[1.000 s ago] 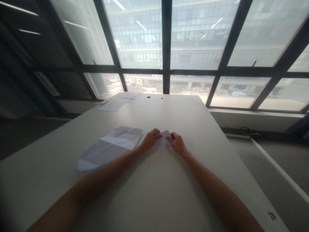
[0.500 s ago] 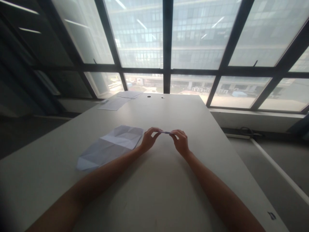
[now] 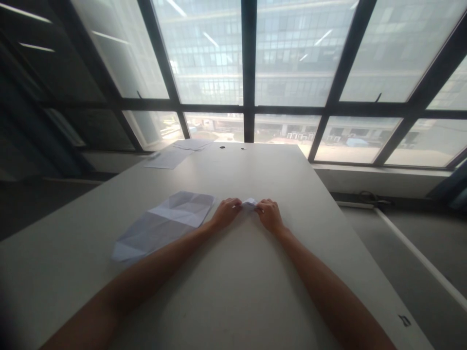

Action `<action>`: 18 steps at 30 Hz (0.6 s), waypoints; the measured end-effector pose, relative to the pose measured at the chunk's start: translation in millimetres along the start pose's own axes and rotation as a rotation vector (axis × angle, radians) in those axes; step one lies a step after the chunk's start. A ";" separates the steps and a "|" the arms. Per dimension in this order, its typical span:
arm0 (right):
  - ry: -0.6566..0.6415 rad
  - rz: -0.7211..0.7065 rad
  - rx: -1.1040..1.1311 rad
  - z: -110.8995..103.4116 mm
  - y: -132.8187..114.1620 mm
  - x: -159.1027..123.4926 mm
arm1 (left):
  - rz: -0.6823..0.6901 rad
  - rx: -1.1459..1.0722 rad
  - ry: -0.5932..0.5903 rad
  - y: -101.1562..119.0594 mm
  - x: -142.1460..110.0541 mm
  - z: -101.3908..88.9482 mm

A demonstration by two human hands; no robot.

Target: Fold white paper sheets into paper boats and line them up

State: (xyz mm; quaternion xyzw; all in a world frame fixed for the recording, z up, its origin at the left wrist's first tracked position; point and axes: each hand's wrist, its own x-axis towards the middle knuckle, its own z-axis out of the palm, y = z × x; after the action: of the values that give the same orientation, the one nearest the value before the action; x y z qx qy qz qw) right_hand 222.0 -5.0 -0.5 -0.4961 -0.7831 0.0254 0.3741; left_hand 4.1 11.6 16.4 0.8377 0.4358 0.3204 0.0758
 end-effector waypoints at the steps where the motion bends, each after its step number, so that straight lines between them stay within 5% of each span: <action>1: -0.013 0.022 0.019 1.1 1.0 0.2 | -0.015 -0.005 -0.010 -0.2 0.2 0.9; 6: -0.047 0.166 0.143 3.6 0.9 0.3 | -0.061 -0.071 -0.068 -1.0 0.0 3.5; 12: -0.032 0.156 -0.012 4.8 -0.2 0.2 | 0.043 0.106 -0.014 -0.7 -2.3 1.3; 18: -0.074 0.140 -0.076 4.8 -3.3 -0.2 | 0.113 0.205 -0.164 9.6 -3.5 -3.9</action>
State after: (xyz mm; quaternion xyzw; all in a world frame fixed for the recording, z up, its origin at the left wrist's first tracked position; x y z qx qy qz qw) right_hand 216.6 -5.2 -2.7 -0.5623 -0.7601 0.0403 0.3232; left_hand 6.8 2.5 21.7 0.8877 0.4106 0.2084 0.0071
